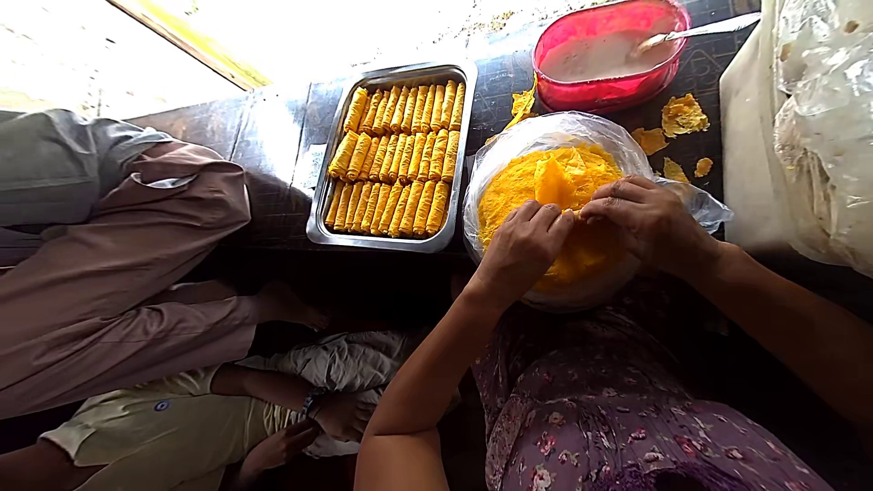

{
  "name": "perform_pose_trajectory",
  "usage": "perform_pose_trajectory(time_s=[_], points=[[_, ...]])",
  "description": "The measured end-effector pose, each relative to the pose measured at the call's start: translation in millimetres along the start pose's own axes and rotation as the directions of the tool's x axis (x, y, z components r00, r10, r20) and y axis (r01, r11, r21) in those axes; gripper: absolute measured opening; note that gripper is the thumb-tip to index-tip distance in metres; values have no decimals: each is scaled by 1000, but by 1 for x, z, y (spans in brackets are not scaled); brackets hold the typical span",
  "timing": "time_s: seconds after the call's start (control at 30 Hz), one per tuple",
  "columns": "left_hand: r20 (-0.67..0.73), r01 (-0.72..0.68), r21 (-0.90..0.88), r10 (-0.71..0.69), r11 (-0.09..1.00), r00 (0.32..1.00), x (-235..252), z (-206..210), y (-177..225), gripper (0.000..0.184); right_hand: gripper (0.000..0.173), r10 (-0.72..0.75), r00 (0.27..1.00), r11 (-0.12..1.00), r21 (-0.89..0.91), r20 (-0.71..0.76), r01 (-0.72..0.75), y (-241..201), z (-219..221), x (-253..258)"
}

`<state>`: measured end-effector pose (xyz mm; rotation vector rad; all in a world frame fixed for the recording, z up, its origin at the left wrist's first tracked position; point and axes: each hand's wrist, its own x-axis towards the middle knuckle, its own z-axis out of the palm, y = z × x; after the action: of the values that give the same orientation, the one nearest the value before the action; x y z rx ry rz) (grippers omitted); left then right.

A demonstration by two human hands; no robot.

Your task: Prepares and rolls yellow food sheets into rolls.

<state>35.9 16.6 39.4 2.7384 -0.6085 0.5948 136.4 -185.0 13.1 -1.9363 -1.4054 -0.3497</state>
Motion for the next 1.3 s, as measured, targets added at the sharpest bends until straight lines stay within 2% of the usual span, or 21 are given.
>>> perform_pose_trajectory(time_s=[0.1,0.2,0.3,0.43,0.57,0.67,0.73,0.87,0.93,1.07,1.2,1.3], points=[[78,30,-169,-17,985,997,12,-5,-14,18,20,112,992,986,117,60,-118,8,-6,11],[193,139,-353,-73,925,978,24,-9,-32,16,15,204,971,939,255,128,-231,23,-7,20],[260,208,-392,-109,896,959,32,-11,-41,17,12,325,925,870,322,195,-374,28,-8,26],[234,225,-385,-141,895,962,32,-9,-41,12,10,391,901,839,330,187,-432,25,-6,30],[133,201,-349,-163,915,978,28,0,-41,9,9,379,917,869,293,123,-399,22,-2,28],[34,125,-289,-120,949,992,26,7,-41,9,8,229,973,968,109,-12,-226,14,2,26],[-18,84,-187,-89,979,996,23,5,-31,16,12,126,991,991,-30,-47,-127,2,4,23],[26,102,38,-103,994,994,10,-3,-1,21,23,38,999,983,-180,3,-37,-11,5,7],[11,101,98,-103,990,995,6,1,1,23,24,40,999,980,-194,7,-38,-8,7,4],[22,79,107,-82,991,996,7,-2,2,21,21,20,1000,986,-163,-9,-21,-7,5,5],[59,74,44,-76,996,995,-6,-17,21,14,18,-19,1000,990,-142,7,19,-27,-4,-8],[109,134,-70,-126,988,986,-7,-21,18,13,19,53,999,997,-54,-2,-53,-30,-6,-12]])
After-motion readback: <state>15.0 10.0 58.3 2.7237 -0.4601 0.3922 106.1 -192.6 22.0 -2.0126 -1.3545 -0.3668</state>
